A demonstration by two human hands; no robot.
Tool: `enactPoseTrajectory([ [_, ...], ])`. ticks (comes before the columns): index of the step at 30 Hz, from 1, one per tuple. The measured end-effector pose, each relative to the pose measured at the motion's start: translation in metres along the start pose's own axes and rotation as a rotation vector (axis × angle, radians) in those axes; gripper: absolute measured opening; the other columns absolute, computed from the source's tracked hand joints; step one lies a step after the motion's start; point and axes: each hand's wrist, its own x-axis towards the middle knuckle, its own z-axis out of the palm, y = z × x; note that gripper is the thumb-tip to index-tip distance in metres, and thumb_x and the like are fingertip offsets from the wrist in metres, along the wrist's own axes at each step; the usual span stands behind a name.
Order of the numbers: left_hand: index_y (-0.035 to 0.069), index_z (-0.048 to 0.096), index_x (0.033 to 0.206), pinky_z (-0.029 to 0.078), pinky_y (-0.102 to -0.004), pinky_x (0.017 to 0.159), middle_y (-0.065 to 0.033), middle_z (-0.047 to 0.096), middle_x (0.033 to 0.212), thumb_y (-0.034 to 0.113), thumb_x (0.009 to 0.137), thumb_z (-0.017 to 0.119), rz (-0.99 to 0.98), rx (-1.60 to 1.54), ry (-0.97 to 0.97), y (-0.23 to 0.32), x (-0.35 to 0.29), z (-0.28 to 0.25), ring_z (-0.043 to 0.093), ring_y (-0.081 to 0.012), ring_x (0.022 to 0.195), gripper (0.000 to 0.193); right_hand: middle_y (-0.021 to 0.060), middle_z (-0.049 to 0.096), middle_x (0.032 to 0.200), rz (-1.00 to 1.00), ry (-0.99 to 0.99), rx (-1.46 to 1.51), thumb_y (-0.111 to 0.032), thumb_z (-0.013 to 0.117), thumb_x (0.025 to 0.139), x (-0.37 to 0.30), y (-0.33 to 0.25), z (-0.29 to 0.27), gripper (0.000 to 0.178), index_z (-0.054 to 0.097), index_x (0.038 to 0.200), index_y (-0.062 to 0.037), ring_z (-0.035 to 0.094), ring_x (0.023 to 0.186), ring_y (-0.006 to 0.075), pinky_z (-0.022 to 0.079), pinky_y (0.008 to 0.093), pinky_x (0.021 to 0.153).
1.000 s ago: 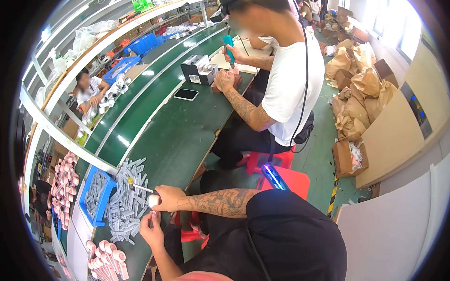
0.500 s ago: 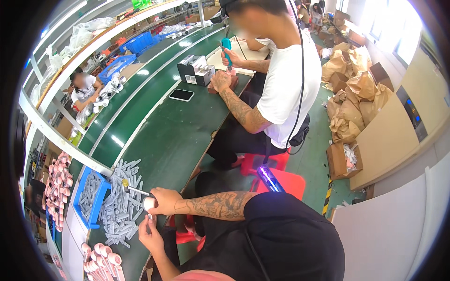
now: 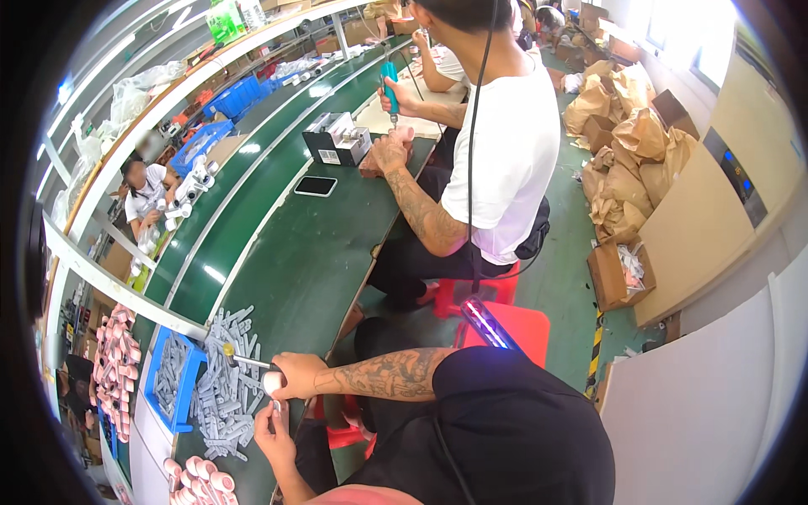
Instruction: Assembling handheld electric fans by tapping components together with a mallet.
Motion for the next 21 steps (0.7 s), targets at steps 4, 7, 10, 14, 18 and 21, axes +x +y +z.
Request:
enactPoseTrajectory([
  [4, -0.007, 0.074, 0.12, 0.057, -0.0418, 0.095, -0.0205, 0.076, 0.114, 0.0, 0.104, 0.066, 0.001, 0.066, -0.01, 0.003, -0.003, 0.001, 0.073, -0.0342, 0.102, 0.019, 0.0197, 0.07, 0.122, -0.002, -0.027, 0.027, -0.057, 0.084, 0.083, 0.002, -0.003, -0.002, 0.076, 0.065, 0.133, -0.0026, 0.072, 0.111, 0.0412, 0.059, 0.0503, 0.092],
  [7, -0.008, 0.073, 0.12, 0.057, -0.0424, 0.095, -0.0209, 0.076, 0.113, 0.001, 0.104, 0.067, -0.004, 0.063, 0.08, -0.011, -0.007, 0.013, 0.074, -0.0351, 0.102, 0.02, 0.0202, 0.07, 0.121, 0.0, 0.003, 0.027, -0.056, 0.084, 0.083, 0.001, -0.004, 0.001, 0.076, 0.066, 0.133, -0.0023, 0.072, 0.111, 0.041, 0.058, 0.0503, 0.092],
  [10, -0.008, 0.074, 0.12, 0.058, -0.0419, 0.094, -0.0209, 0.078, 0.111, 0.003, 0.104, 0.068, -0.042, 0.031, 0.156, -0.022, -0.008, 0.02, 0.075, -0.0339, 0.1, 0.021, 0.0202, 0.07, 0.121, 0.0, 0.026, 0.028, -0.056, 0.084, 0.083, -0.002, -0.005, 0.0, 0.076, 0.066, 0.133, -0.0018, 0.072, 0.112, 0.041, 0.058, 0.0502, 0.092],
  [14, -0.01, 0.074, 0.12, 0.06, -0.0387, 0.091, -0.0186, 0.079, 0.109, 0.004, 0.105, 0.069, -0.14, -0.005, 0.194, 0.009, -0.009, 0.022, 0.076, -0.0259, 0.099, 0.021, 0.0203, 0.07, 0.121, 0.019, 0.011, 0.045, -0.056, 0.085, 0.083, -0.005, -0.006, -0.003, 0.077, 0.065, 0.133, -0.0013, 0.072, 0.112, 0.0411, 0.058, 0.0504, 0.093],
  [18, -0.011, 0.074, 0.119, 0.061, -0.0372, 0.092, -0.0168, 0.078, 0.11, 0.005, 0.106, 0.069, -0.175, -0.029, 0.2, 0.009, -0.011, 0.022, 0.075, -0.0221, 0.102, 0.021, 0.0219, 0.07, 0.12, -0.013, 0.007, 0.072, -0.053, 0.086, 0.08, -0.003, -0.005, -0.004, 0.072, 0.067, 0.127, -0.0017, 0.071, 0.112, 0.0426, 0.058, 0.0519, 0.093],
  [21, -0.01, 0.075, 0.122, 0.06, -0.0376, 0.095, -0.0181, 0.079, 0.112, 0.005, 0.106, 0.07, -0.167, -0.077, 0.215, -0.002, -0.012, 0.023, 0.075, -0.0226, 0.103, 0.023, 0.0234, 0.071, 0.117, -0.051, -0.022, 0.065, -0.048, 0.089, 0.077, 0.006, -0.002, -0.008, 0.067, 0.07, 0.121, -0.002, 0.071, 0.112, 0.0441, 0.058, 0.0528, 0.095],
])
